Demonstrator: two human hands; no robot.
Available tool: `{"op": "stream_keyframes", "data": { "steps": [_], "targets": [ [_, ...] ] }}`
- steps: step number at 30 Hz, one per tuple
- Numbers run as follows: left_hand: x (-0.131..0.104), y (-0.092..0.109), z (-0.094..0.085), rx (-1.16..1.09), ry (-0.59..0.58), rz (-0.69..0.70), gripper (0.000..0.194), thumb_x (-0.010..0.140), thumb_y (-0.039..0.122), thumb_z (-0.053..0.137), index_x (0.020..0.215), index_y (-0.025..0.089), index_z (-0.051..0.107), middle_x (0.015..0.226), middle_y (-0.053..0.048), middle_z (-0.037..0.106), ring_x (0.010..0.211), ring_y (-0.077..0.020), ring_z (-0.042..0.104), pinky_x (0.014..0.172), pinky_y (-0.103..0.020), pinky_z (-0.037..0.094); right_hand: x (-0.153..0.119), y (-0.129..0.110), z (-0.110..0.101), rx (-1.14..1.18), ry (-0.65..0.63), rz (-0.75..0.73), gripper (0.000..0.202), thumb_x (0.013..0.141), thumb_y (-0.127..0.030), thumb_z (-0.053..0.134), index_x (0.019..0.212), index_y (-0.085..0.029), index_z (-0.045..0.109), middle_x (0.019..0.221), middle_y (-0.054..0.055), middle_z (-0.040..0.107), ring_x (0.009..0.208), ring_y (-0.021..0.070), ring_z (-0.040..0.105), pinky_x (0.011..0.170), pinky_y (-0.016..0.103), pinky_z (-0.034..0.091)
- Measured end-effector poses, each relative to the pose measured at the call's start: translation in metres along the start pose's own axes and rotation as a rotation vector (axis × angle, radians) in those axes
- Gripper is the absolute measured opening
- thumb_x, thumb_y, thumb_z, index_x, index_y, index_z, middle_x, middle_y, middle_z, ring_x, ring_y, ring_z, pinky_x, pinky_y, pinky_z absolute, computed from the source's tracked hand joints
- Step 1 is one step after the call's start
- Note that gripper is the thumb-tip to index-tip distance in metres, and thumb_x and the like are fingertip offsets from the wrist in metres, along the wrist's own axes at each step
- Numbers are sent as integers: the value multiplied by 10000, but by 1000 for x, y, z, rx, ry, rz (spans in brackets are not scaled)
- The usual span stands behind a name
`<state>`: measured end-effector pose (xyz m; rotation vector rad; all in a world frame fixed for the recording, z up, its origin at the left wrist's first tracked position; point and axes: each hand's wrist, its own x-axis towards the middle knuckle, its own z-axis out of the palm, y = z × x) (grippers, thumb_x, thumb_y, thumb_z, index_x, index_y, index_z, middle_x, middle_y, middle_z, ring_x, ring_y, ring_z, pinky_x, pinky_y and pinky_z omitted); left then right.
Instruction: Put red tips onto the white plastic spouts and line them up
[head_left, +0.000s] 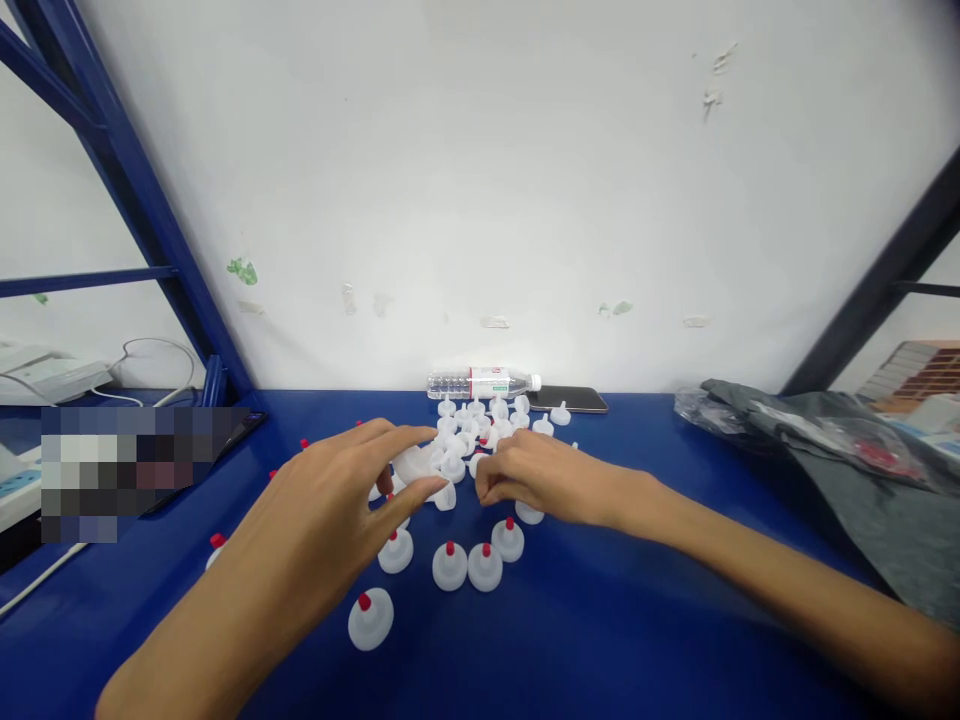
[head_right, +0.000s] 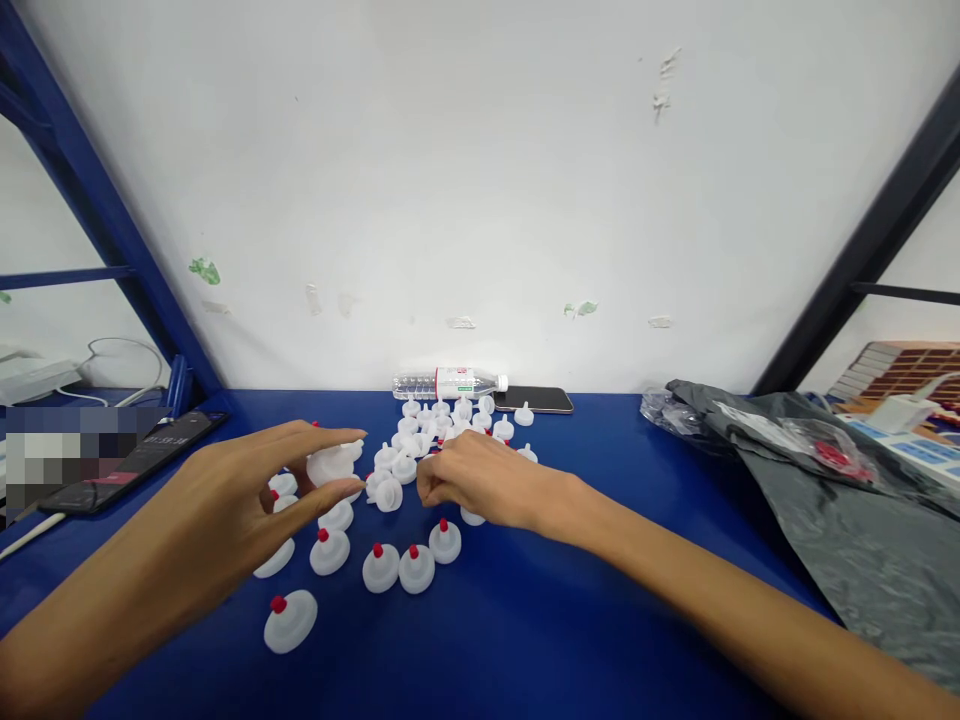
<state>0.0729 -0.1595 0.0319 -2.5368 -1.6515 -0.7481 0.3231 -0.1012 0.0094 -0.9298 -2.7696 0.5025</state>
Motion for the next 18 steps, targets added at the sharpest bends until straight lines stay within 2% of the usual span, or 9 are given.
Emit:
{"op": "stream_keyframes", "data": {
  "steps": [3, 7, 11, 18],
  "targets": [
    [0, 3, 2, 17, -59, -18, 472, 919, 487, 684, 1368, 346, 656, 835, 18, 741, 559, -187, 642, 573, -308, 440, -4, -4, -10, 228, 146, -18, 117, 999, -211, 648, 1021, -207, 763, 976, 19, 809, 880, 160, 744, 767, 272, 529],
    [2, 11, 5, 51, -91, -30, 571, 888, 426, 733, 1437, 343, 599, 814, 10, 760, 720, -264, 734, 611, -326, 463, -7, -18, -21, 481, 321, -29, 144, 945, -361, 732, 964, -227, 781, 890, 3, 793, 833, 155, 736, 768, 281, 553],
    [2, 15, 7, 99, -65, 8, 592, 911, 422, 714, 1474, 309, 568, 805, -3, 770, 675, -270, 729, 640, -348, 482, -8, -28, -24, 567, 348, 15, 209, 907, -423, 766, 970, -224, 780, 912, 23, 801, 861, 173, 743, 782, 306, 561],
    [1, 17, 7, 159, -36, 51, 592, 915, 407, 724, 1478, 313, 563, 765, 3, 761, 590, -251, 705, 619, -337, 486, -10, -27, -24, 560, 342, 25, 212, 897, -426, 769, 922, -221, 812, 838, 24, 794, 763, 159, 713, 692, 283, 549]
  ]
}}
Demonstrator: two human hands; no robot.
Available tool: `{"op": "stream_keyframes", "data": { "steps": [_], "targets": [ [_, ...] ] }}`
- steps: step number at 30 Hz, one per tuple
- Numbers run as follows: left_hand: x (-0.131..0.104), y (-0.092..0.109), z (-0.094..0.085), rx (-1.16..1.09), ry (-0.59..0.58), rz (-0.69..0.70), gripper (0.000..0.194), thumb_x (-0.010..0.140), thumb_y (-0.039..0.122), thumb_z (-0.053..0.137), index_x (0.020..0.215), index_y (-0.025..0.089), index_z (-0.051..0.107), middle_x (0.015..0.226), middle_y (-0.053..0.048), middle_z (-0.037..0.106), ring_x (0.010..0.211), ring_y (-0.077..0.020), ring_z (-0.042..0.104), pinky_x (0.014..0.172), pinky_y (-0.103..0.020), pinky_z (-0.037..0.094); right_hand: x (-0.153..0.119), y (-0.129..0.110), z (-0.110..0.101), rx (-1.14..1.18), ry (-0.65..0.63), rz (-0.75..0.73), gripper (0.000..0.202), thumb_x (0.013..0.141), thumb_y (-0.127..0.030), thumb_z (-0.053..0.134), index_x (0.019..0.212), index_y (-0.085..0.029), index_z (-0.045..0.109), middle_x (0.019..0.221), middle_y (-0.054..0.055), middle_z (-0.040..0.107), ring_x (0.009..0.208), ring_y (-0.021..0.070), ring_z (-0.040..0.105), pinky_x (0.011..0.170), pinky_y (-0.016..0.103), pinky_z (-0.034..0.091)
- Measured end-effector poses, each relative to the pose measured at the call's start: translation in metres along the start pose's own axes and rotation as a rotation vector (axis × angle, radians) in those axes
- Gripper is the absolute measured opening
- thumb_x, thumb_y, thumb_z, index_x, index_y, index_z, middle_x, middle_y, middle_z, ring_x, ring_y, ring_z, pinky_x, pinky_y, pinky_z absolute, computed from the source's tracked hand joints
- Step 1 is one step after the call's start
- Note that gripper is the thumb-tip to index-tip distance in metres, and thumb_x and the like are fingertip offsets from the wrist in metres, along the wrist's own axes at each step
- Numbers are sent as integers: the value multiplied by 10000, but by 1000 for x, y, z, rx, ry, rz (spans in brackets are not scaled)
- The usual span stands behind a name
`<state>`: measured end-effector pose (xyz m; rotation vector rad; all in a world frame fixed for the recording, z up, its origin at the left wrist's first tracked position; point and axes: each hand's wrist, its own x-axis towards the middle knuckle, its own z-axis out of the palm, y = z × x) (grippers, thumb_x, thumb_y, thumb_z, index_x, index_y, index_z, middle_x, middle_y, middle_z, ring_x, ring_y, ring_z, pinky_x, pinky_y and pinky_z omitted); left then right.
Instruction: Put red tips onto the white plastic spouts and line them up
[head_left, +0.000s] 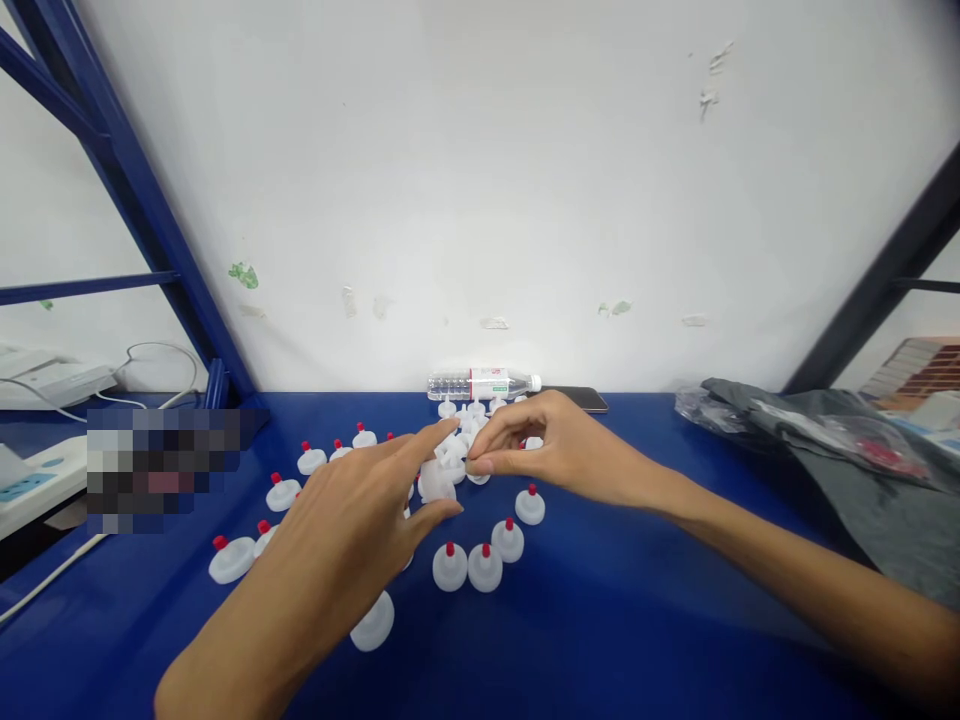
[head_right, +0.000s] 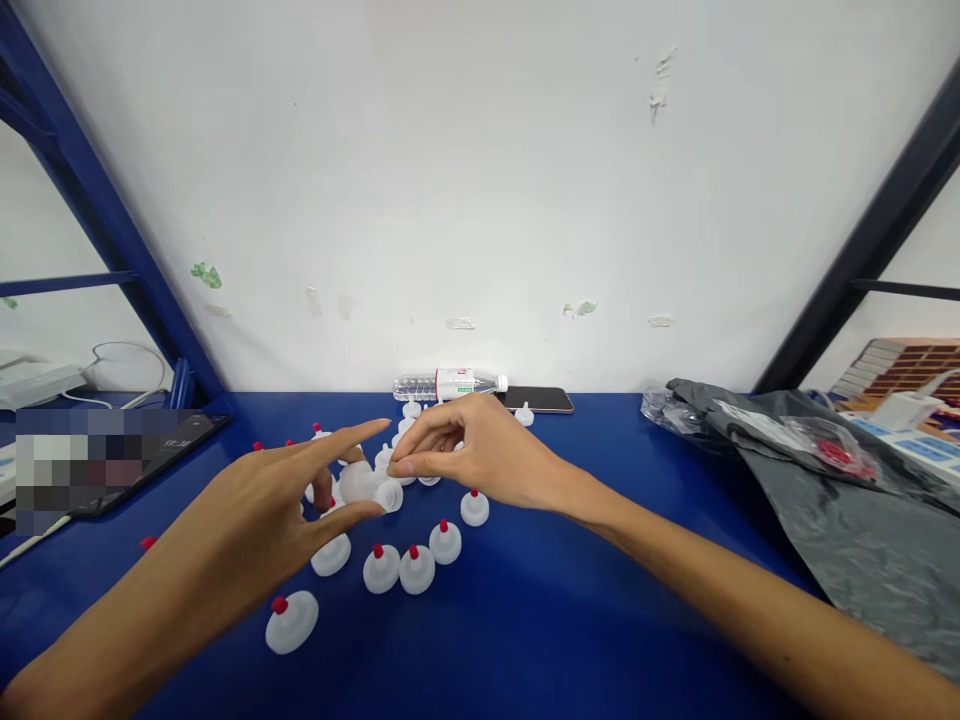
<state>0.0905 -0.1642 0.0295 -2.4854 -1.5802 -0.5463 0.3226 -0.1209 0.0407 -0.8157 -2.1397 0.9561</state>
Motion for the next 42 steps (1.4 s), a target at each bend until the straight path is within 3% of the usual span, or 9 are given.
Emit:
{"op": "stream_keyframes", "data": {
  "steps": [7, 14, 21, 28, 33, 36, 39, 42],
  "targets": [
    [0, 1, 4, 21, 34, 28, 587, 908, 392, 739, 1467, 305, 581, 655, 39, 697, 456, -199, 621, 611, -320, 489, 0, 2, -2, 37, -15, 46, 213, 846, -425, 814, 904, -220, 834, 819, 35, 795, 720, 155, 693, 628, 268, 524],
    [1, 6, 0, -57, 39, 52, 602, 905, 435, 735, 1474, 320, 575, 788, 1, 762, 681, -257, 737, 580, -308, 463, 3, 8, -5, 340, -115, 134, 171, 818, -345, 856, 936, -228, 819, 926, 41, 820, 893, 172, 763, 809, 297, 585],
    [3, 10, 5, -161, -11, 56, 588, 902, 396, 745, 1458, 410, 552, 939, 43, 806, 754, -230, 742, 601, -294, 444, 1, 6, 0, 350, -246, 119, 266, 947, -433, 724, 1072, -215, 811, 884, 44, 791, 721, 106, 688, 563, 203, 444],
    [6, 12, 8, -217, -47, 42, 620, 859, 400, 791, 1432, 445, 559, 849, 81, 792, 723, -223, 739, 614, -291, 450, 3, 8, -2, 437, -284, 153, 248, 934, -421, 747, 1019, -193, 791, 878, 26, 769, 755, 106, 686, 626, 210, 484],
    [2, -13, -1, -237, 6, -72, 587, 958, 589, 593, 1498, 364, 537, 1012, -7, 809, 848, -265, 765, 656, -329, 527, 5, 11, -6, 227, -224, 160, 269, 935, -442, 736, 1004, -190, 799, 890, 39, 778, 776, 125, 694, 680, 233, 525],
    [-2, -39, -6, -162, 54, -179, 476, 1010, 554, 489, 1401, 323, 634, 1131, -49, 801, 921, -303, 762, 770, -402, 547, 4, 20, -3, 15, -234, 182, 271, 950, -441, 709, 940, -188, 805, 884, 43, 792, 745, 136, 684, 643, 237, 501],
    [-4, -56, -5, -108, -3, -207, 410, 1022, 486, 456, 1276, 301, 719, 1147, -61, 802, 993, -335, 750, 837, -445, 536, 4, 27, 4, -173, -250, 202, 289, 990, -417, 643, 918, -190, 807, 872, 42, 805, 701, 144, 668, 582, 247, 452],
    [-2, -56, -2, -87, -116, -203, 397, 1025, 429, 451, 1282, 298, 725, 1258, -53, 772, 1121, -326, 720, 898, -427, 531, 3, 29, 11, -275, -301, 213, 278, 1014, -337, 587, 933, -188, 807, 874, 30, 810, 656, 139, 653, 560, 248, 431]
  ]
}}
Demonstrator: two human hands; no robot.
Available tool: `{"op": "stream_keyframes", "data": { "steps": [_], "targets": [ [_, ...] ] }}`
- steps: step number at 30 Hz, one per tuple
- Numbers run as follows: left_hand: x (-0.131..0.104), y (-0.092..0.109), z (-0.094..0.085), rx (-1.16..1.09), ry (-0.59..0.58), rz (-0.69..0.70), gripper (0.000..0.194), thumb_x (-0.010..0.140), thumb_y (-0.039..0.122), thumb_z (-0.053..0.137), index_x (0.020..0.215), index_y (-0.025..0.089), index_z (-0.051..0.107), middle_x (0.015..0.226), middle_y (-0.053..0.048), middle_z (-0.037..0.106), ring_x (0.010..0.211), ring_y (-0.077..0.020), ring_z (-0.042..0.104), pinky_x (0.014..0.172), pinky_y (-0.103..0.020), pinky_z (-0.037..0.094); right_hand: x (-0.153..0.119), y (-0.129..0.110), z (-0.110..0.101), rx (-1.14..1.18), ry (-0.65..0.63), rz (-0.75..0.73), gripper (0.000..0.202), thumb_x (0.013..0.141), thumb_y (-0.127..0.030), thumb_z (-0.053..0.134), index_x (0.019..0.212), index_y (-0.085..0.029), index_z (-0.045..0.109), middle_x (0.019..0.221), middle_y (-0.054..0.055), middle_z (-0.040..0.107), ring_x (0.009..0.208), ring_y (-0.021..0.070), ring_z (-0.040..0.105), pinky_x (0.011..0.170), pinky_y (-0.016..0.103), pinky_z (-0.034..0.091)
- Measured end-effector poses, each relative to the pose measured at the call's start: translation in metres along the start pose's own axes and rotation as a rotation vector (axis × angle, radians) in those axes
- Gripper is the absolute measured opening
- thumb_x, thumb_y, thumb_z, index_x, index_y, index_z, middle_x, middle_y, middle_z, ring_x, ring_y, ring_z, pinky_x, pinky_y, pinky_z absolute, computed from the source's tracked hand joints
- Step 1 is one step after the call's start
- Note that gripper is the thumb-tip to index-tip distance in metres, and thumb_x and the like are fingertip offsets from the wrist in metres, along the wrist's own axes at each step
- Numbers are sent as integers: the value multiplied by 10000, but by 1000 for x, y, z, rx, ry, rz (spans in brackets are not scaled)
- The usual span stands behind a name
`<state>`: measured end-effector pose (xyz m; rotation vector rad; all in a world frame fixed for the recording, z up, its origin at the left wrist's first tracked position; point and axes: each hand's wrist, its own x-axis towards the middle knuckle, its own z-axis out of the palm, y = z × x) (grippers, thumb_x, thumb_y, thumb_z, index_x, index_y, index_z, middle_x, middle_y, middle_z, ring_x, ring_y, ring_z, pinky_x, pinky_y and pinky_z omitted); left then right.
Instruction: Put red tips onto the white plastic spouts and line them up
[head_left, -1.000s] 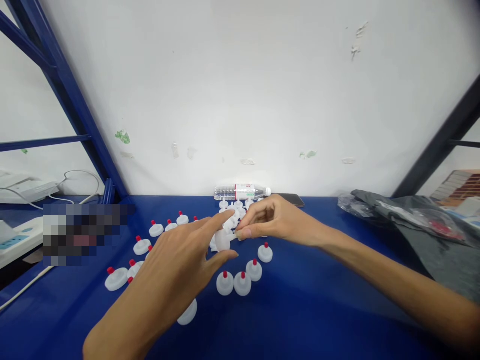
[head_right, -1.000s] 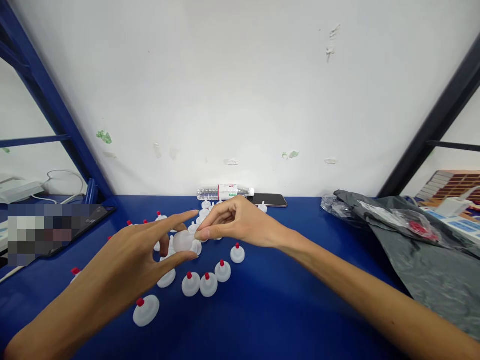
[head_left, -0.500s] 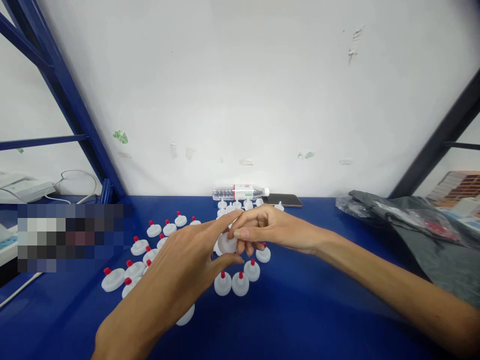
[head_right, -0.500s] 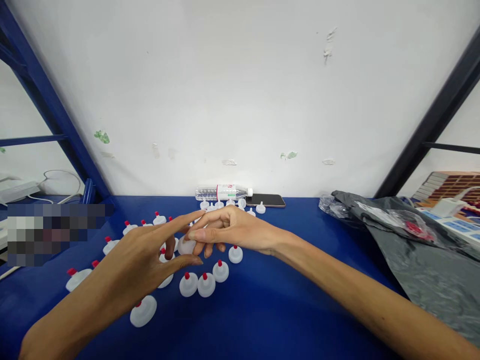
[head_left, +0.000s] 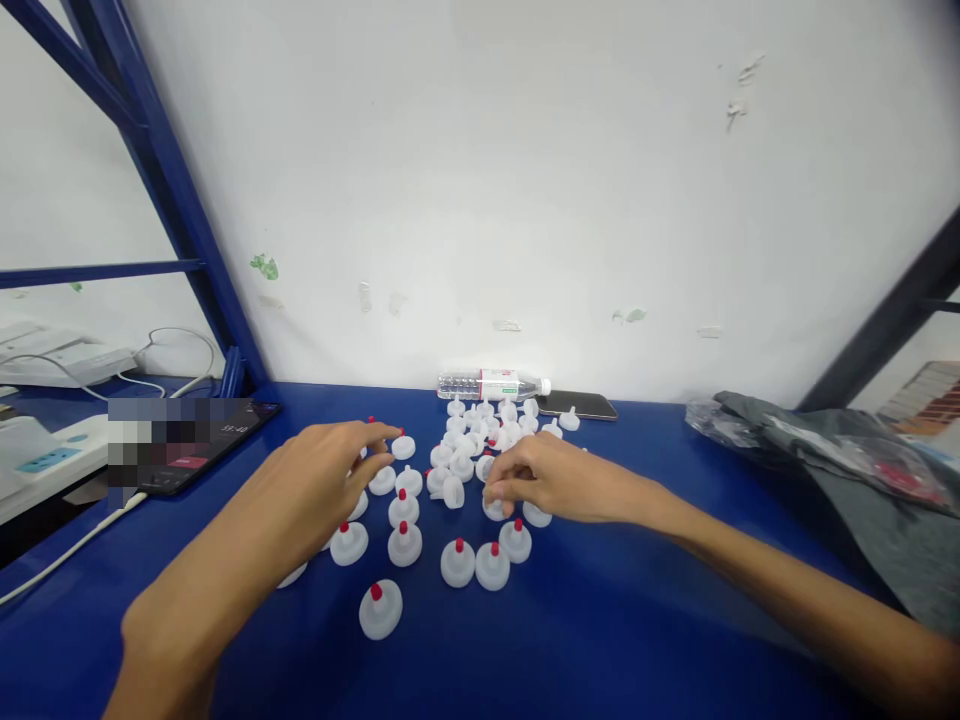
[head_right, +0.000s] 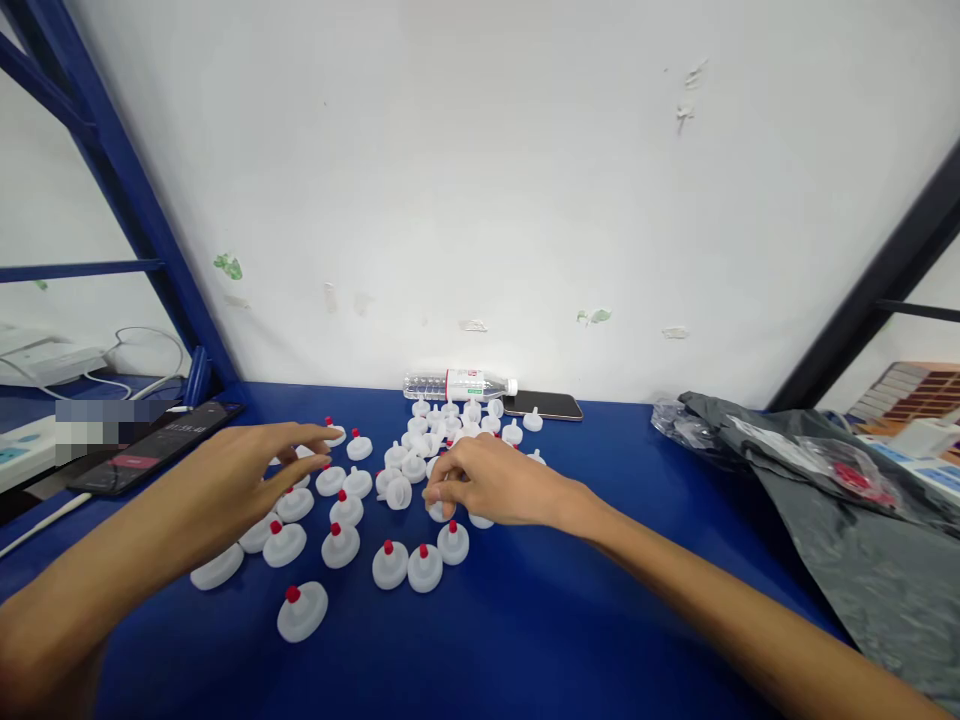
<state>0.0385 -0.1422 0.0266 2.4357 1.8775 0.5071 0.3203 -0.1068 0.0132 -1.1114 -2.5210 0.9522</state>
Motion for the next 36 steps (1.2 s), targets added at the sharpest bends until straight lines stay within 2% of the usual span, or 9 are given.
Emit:
{"op": "stream_keyframes", "data": {
  "steps": [5, 11, 14, 19, 23, 26, 30, 33, 36],
  "targets": [
    [4, 17, 8, 76, -133, -16, 350, 1007, 292, 479, 1227, 285, 751, 1160, -65, 799, 1102, -302, 727, 865, -371, 523, 1, -9, 5, -148, 10, 6, 278, 1012, -291, 560, 922, -186, 801, 786, 16, 775, 639, 130, 630, 579, 245, 400],
    [9, 24, 13, 132, -165, 1, 299, 972, 192, 493, 941, 242, 787, 920, -89, 793, 895, -274, 748, 730, -321, 489, -3, -15, 2, -178, 23, 1, 305, 1000, -458, 604, 1055, -221, 788, 753, 8, 760, 622, 139, 638, 576, 253, 394],
    [10, 23, 15, 149, -165, 7, 291, 964, 174, 498, 885, 236, 772, 882, -88, 776, 852, -261, 734, 710, -310, 469, -8, -15, -9, -161, 151, -17, 398, 1036, -512, 520, 1075, -215, 782, 798, 24, 776, 631, 137, 654, 571, 255, 404],
    [11, 19, 21, 164, -150, 5, 268, 955, 176, 503, 868, 235, 749, 850, -86, 759, 834, -262, 720, 703, -310, 459, -13, -14, -28, -241, 334, 23, 440, 1042, -497, 495, 871, -202, 772, 771, 23, 771, 579, 120, 621, 555, 268, 388],
    [12, 19, 24, 171, -120, 1, 222, 953, 200, 520, 988, 238, 736, 905, -89, 766, 889, -262, 728, 728, -309, 477, -15, -9, -38, -389, 427, 96, 369, 1034, -430, 515, 887, -206, 771, 769, 25, 774, 570, 129, 616, 561, 284, 389],
    [14, 20, 25, 185, -113, -8, 231, 954, 204, 526, 1068, 247, 723, 927, -89, 773, 938, -270, 736, 734, -307, 483, -16, -4, -45, -545, 383, 220, 256, 1006, -368, 561, 961, -252, 785, 859, 15, 800, 686, 159, 677, 583, 278, 392],
    [15, 22, 25, 218, -150, -21, 224, 958, 194, 517, 926, 240, 734, 917, -94, 776, 894, -287, 745, 677, -312, 447, -17, 5, -52, -651, 263, 364, 128, 894, -227, 695, 917, -266, 815, 969, 21, 813, 845, 209, 723, 601, 274, 384],
    [16, 23, 24, 228, -159, -24, 240, 968, 201, 501, 870, 234, 718, 907, -91, 774, 867, -296, 740, 650, -322, 410, -16, 11, -50, -670, 195, 423, 130, 826, -170, 753, 875, -257, 836, 975, 33, 814, 839, 215, 733, 593, 269, 396],
    [15, 27, 20, 216, -112, -35, 260, 996, 236, 443, 894, 239, 681, 912, -79, 761, 836, -299, 727, 629, -336, 384, -11, 16, -44, -696, 158, 479, 106, 826, -188, 758, 865, -240, 841, 903, 59, 812, 791, 225, 739, 610, 275, 430]
  ]
}}
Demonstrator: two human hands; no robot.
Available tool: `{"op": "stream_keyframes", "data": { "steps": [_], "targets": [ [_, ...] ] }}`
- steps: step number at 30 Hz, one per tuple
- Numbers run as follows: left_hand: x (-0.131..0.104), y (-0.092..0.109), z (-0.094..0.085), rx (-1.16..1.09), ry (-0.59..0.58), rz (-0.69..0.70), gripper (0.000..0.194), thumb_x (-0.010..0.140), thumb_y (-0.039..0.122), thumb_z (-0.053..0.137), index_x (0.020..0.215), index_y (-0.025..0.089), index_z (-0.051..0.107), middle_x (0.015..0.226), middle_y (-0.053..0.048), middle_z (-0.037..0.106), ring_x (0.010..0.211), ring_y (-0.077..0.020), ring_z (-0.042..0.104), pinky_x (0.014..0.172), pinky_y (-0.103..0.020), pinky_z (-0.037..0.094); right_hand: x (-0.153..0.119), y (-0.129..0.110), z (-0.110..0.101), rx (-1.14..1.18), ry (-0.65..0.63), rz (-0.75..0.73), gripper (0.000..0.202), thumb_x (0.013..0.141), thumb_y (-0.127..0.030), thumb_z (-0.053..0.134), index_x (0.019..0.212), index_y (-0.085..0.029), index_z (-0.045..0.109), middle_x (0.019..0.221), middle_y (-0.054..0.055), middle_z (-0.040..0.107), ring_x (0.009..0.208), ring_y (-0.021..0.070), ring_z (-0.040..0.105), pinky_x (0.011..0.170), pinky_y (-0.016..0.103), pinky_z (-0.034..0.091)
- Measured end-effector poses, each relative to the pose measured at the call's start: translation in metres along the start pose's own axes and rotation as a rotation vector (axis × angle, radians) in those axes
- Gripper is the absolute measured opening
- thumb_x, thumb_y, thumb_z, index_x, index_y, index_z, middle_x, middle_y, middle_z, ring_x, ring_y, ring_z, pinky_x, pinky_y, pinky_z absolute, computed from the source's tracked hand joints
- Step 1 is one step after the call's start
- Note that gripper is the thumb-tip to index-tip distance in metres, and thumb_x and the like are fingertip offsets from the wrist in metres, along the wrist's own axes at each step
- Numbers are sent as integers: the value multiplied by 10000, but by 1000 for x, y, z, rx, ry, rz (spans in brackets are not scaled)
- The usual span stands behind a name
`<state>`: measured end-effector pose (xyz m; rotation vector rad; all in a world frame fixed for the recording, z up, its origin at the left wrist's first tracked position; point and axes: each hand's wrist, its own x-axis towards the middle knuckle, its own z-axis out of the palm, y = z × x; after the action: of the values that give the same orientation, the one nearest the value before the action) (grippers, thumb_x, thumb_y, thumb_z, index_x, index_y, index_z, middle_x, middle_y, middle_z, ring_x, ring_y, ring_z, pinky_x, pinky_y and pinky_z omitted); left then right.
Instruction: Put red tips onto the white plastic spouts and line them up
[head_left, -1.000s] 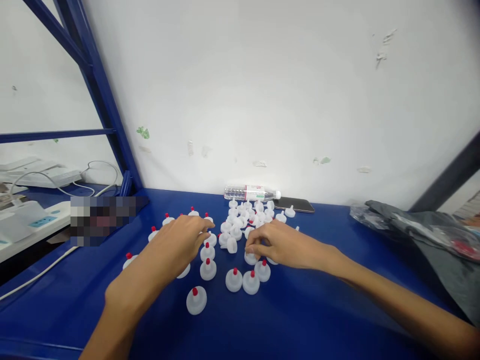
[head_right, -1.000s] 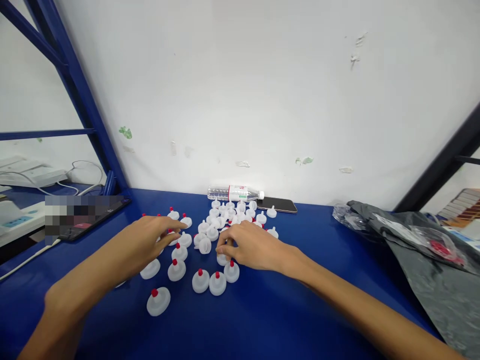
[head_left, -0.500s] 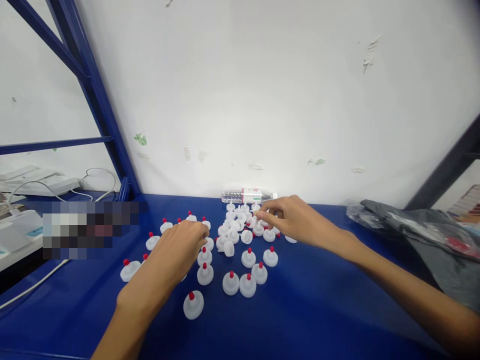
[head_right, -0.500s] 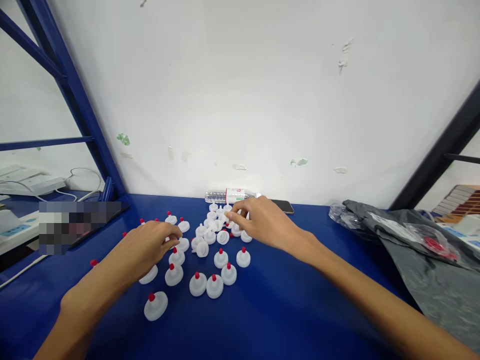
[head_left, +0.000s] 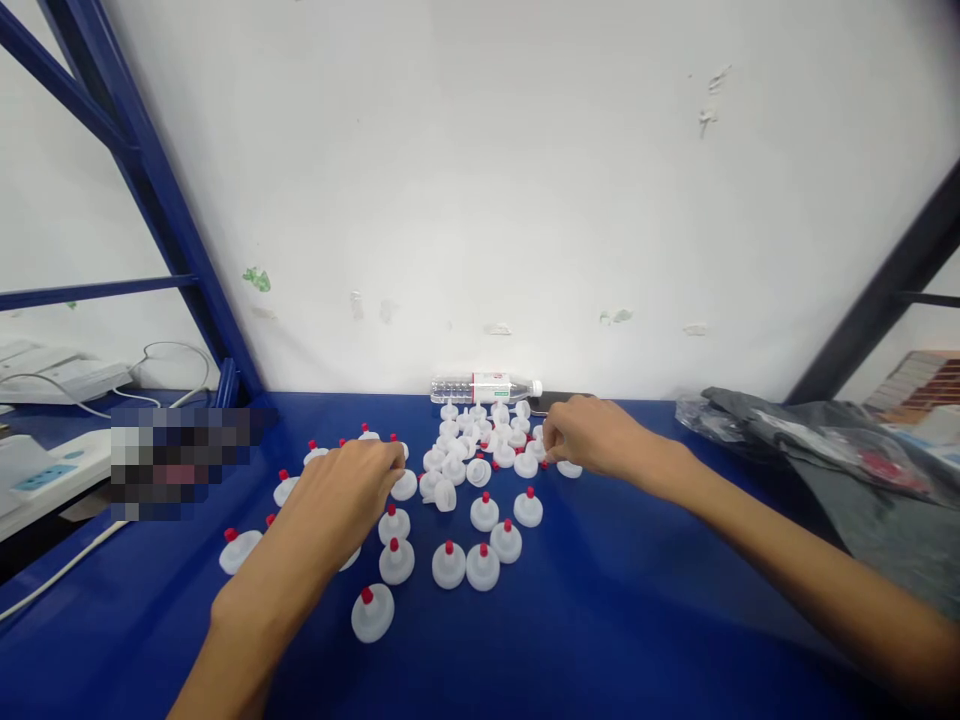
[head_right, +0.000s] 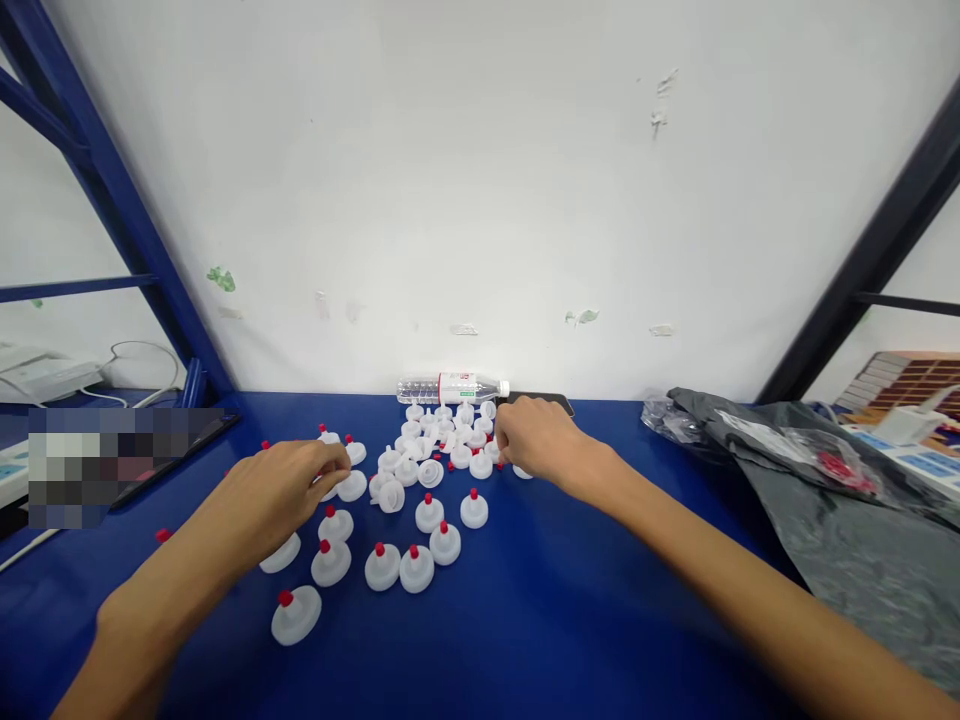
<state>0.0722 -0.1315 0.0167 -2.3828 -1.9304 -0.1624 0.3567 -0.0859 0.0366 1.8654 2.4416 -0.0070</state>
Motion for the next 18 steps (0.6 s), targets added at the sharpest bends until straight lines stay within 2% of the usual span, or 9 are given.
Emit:
{"op": "stream_keyframes", "data": {
  "steps": [5, 10, 14, 18],
  "targets": [
    [-5, 7, -10, -88, 131, -8, 203, 1022, 320, 377, 959, 259, 560, 999, -46, 746, 867, -277, 701, 680, -367, 425, 4, -8, 13, -86, 9, 41, 115, 881, -235, 723, 848, -173, 814, 910, 143, 797, 872, 302, 754, 673, 316, 462],
    [-9, 12, -14, -373, 279, -3, 152, 1004, 398, 443, 920, 271, 440, 1159, -4, 765, 728, -194, 692, 686, -353, 472, 1, -17, 15, -125, 5, 41, 132, 869, -119, 662, 842, -148, 788, 928, 164, 792, 910, 312, 757, 699, 317, 459],
    [-12, 14, -18, -535, 348, -7, 123, 993, 368, 475, 936, 265, 439, 1030, 1, 774, 686, -180, 679, 654, -332, 467, -2, -19, 11, -97, 2, 24, 142, 858, -79, 651, 843, -140, 778, 944, 165, 793, 931, 312, 754, 685, 312, 442],
    [-14, 18, -22, -590, 407, -1, 181, 1034, 398, 392, 1035, 256, 504, 855, 24, 696, 647, -164, 630, 615, -301, 434, -4, -8, 5, -13, 35, 9, 156, 937, -169, 630, 885, -153, 776, 866, 140, 782, 848, 276, 750, 646, 299, 435]
  ]
}}
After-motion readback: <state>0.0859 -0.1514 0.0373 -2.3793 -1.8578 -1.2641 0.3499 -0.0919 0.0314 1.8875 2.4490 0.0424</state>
